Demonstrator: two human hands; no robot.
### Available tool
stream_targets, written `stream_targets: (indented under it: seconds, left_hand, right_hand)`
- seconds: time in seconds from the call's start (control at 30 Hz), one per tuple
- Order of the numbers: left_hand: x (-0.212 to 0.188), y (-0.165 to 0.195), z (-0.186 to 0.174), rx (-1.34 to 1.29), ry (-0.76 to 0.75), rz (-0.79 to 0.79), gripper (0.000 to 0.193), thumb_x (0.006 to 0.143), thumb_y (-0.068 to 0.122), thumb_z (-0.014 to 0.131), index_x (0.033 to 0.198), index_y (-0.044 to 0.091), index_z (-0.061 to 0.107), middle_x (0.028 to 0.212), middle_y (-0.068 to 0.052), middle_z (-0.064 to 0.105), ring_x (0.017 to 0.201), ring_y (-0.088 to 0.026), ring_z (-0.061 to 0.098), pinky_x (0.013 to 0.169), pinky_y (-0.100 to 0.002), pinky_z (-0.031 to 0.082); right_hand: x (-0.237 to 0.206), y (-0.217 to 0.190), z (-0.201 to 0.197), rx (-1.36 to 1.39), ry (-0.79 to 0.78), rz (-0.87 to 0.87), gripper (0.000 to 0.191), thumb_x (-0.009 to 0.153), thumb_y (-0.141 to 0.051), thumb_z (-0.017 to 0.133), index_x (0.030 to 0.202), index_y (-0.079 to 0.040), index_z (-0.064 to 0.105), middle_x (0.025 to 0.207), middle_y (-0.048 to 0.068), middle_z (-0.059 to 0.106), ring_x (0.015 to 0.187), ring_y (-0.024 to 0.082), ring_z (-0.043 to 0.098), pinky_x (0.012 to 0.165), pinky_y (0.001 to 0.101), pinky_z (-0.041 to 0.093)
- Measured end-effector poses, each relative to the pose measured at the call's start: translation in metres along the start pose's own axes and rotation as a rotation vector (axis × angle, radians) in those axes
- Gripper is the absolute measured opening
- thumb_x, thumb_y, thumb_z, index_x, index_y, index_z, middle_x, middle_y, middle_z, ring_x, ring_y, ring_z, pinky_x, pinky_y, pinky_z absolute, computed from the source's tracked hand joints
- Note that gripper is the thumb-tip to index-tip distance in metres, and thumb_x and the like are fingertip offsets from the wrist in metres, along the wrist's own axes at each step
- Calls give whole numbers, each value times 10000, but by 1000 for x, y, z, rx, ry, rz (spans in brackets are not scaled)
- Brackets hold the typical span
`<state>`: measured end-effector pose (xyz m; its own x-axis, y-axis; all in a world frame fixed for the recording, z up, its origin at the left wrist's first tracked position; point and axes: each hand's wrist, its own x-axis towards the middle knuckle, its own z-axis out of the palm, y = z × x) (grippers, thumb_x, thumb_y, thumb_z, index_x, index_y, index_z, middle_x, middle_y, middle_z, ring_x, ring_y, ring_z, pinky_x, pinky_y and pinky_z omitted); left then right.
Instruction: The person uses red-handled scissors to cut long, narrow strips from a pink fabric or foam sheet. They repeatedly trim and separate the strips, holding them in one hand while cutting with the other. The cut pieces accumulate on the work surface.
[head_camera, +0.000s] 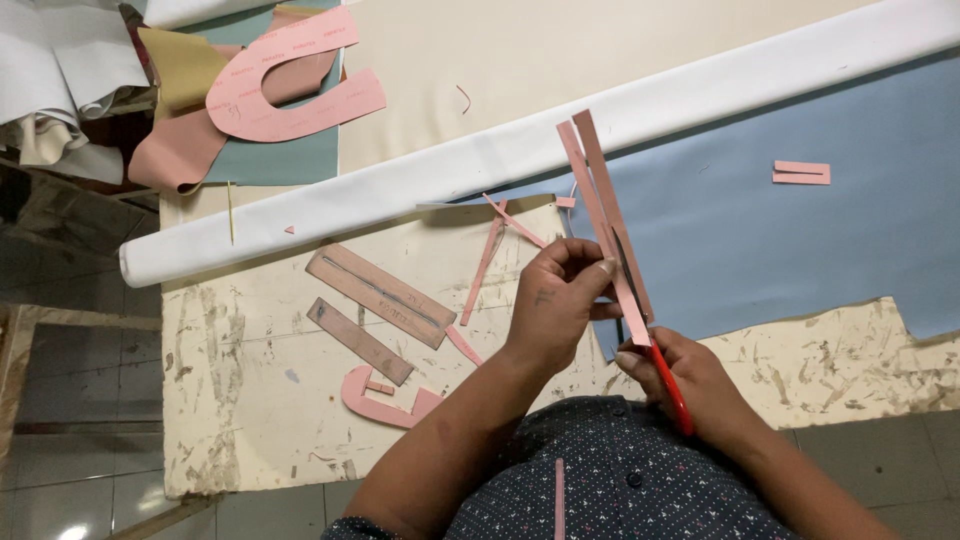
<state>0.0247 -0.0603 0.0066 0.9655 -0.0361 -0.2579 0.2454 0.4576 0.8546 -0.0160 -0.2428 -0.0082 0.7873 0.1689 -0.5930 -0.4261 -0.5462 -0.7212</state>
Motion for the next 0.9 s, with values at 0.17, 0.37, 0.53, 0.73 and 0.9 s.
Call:
stream_targets:
  seconds: [0.17,0.37,0.53,0.73,0.9]
  left_hand:
    - [4,2,-4,-19,-6,43,127,976,74,635,1054,-22,608,959,-94,663,827,-151,696,707,-310,674]
    - [-2,-7,-4,30,-27,21,118,972,78,634,1043,-12,604,944,-98,660,806,-146,702,678,-296,665]
    - [-7,-19,2,-76,-28,-74,108,971,52,659,1034,-9,596,926,-106,649,766,-145,677,629,-271,625]
    - [-7,-23,3,-84,-17,-84,107,967,56,651,1022,-13,591,915,-119,665,754,-155,685,615,-264,618]
    - [-8,-22,3,-121,-42,-69,108,981,47,644,1039,-32,599,930,-125,664,764,-164,687,638,-266,617]
  right_hand:
    - [6,7,-2,154,-116,-71,518,870,-337,636,1276,-16,615,1074,88,727,820,191,678,752,340,586]
    - [7,7,-1,141,-110,-23,523,897,-331,638,1303,-1,625,1044,178,710,818,235,653,751,363,585]
    - [6,1,-1,142,-92,-131,537,878,-345,626,1332,-59,618,1108,95,707,879,192,675,740,355,590]
    - [2,-4,0,89,-45,-97,533,886,-411,614,1324,-107,632,1045,53,722,828,159,676,697,345,602]
    - [-3,-4,1,95,-21,-66,508,907,-419,630,1315,-121,684,754,55,620,651,138,572,601,320,539]
